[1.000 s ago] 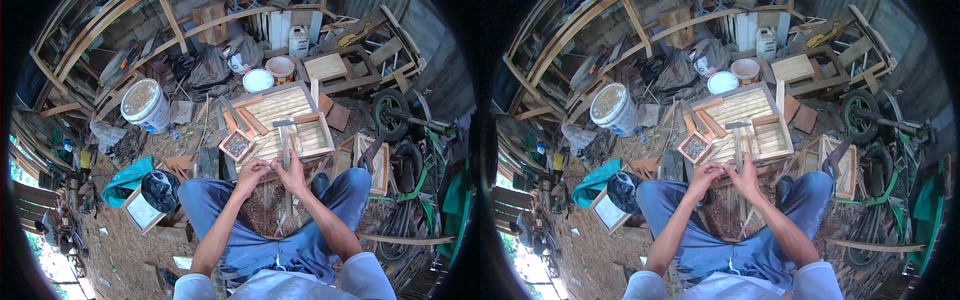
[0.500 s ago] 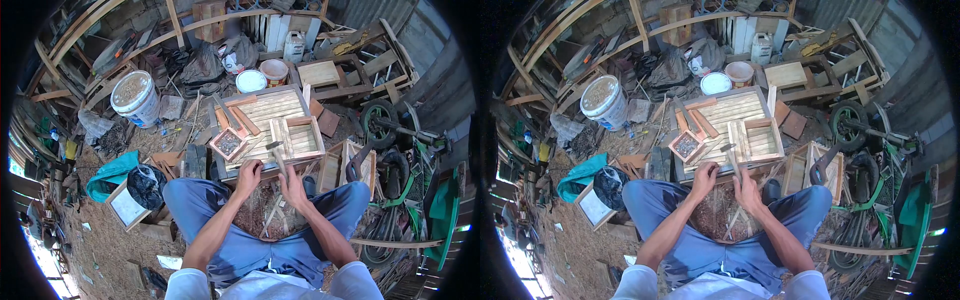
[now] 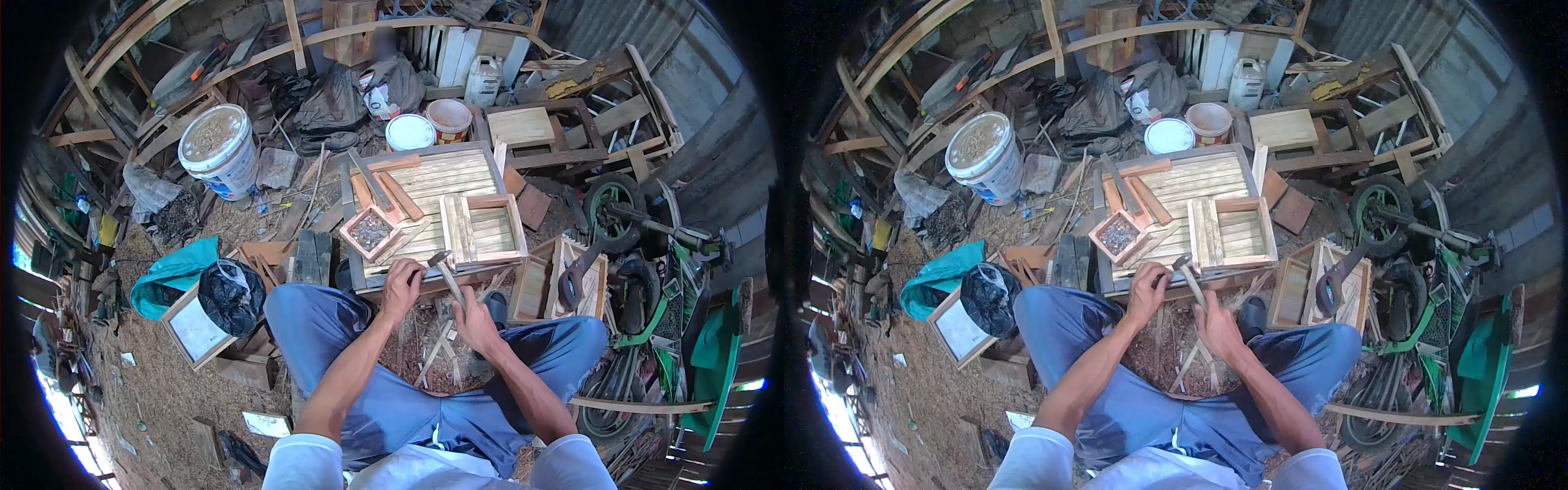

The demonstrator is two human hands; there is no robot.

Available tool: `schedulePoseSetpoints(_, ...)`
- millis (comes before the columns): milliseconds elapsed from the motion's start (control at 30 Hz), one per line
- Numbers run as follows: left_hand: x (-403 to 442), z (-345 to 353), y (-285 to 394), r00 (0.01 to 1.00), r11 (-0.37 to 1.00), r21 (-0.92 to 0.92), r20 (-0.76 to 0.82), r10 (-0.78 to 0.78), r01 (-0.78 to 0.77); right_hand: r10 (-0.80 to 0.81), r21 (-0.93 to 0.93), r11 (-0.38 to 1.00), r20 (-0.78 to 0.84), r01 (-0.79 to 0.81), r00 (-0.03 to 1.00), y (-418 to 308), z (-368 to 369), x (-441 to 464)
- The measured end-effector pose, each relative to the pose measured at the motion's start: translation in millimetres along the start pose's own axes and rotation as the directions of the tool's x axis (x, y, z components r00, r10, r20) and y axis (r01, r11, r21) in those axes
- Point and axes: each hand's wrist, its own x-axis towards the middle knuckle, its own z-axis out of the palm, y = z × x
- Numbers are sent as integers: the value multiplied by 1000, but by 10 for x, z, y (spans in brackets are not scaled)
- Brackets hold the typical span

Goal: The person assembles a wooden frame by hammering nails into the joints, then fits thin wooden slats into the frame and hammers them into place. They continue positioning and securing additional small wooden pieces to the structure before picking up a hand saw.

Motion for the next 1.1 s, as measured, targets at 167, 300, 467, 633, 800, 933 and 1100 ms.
schedulePoseSetpoints(167, -10, -12, 10, 1000, 1000, 3, -24, -2, 2, -52, -38, 998, -10, 52, 999, -31, 34, 2)
schedulePoseSetpoints(300, -6, -2, 4, 999, 1000, 15, -37, -8, 8, -60, -108, 992, -3, 60, 998, -38, 43, -9)
schedulePoseSetpoints(467, -9, 14, -16, 999, 1000, 2, -46, -4, 4, -51, -128, 991, -24, 47, 998, -116, 26, -19)
schedulePoseSetpoints(633, 10, 8, -30, 1000, 1000, 6, -28, 3, -2, -42, -149, 988, -14, 40, 999, -54, 21, 20)
schedulePoseSetpoints(800, -32, 22, -46, 999, 1000, 7, -33, 4, -4, -52, -128, 991, -27, 48, 998, -76, 43, 8)
schedulePoseSetpoints(933, -1, 8, -23, 1000, 1000, 4, -13, -20, 20, -20, -152, 988, -6, 18, 1000, -108, 7, 5)
schedulePoseSetpoints(1100, 22, 4, 7, 1000, 1000, -4, -16, -5, 5, -51, -137, 990, -31, 46, 998, -96, 35, -9)
